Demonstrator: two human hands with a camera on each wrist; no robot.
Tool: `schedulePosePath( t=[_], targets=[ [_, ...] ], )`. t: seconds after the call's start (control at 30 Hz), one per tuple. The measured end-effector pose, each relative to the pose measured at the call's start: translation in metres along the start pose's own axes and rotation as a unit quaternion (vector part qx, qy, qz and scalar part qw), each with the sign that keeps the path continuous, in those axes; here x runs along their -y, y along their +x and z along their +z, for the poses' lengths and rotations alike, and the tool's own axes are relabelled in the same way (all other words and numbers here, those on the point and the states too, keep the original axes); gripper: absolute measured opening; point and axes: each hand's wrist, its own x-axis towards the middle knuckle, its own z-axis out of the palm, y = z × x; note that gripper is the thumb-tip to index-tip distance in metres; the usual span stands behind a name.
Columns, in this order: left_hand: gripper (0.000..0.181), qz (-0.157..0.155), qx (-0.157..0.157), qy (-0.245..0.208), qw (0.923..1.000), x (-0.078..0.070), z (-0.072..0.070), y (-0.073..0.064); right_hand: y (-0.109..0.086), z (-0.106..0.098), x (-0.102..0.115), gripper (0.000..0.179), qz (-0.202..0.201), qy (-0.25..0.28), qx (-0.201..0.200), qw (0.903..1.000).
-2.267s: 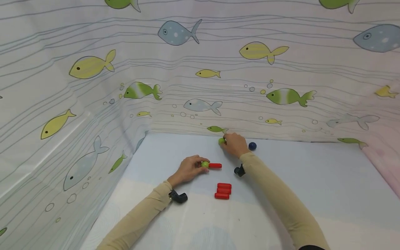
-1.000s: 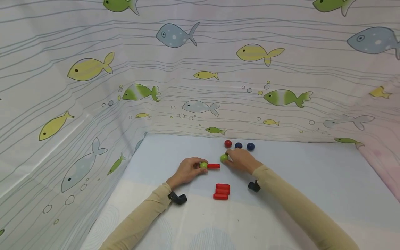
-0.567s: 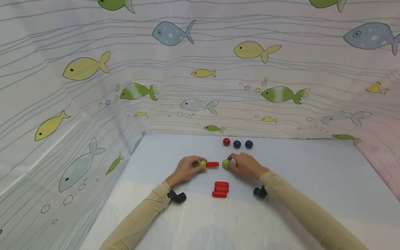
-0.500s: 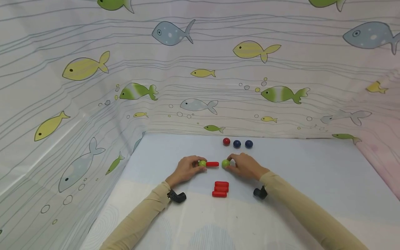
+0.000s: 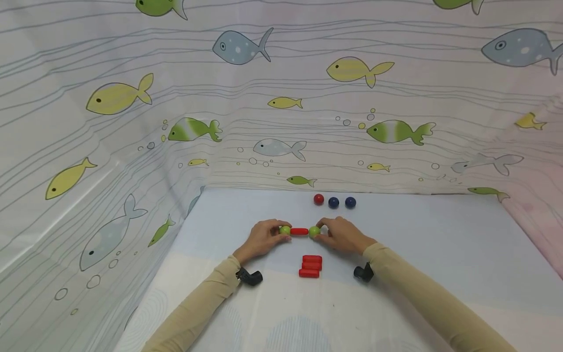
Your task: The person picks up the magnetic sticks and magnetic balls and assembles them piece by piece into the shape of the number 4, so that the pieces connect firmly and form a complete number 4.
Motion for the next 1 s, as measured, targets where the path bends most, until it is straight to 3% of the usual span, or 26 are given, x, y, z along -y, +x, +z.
schedulePosePath(
  t=[0.57, 1.0],
  targets=[
    [0.035, 0.004, 0.004, 0.012, 0.9999, 0.0025, 0.0015, 0.0043, 0.0019, -0.005, 0.0045, 0.042, 0.013, -0.009, -0.005, 0.9999],
    [0.038, -0.01, 0.0, 0.008, 0.9999, 0.002, 0.0013, 0.0029, 0.0023, -0.0016, 0.0057, 0.043, 0.014, -0.006, -0.01, 0.9998]
  ],
)
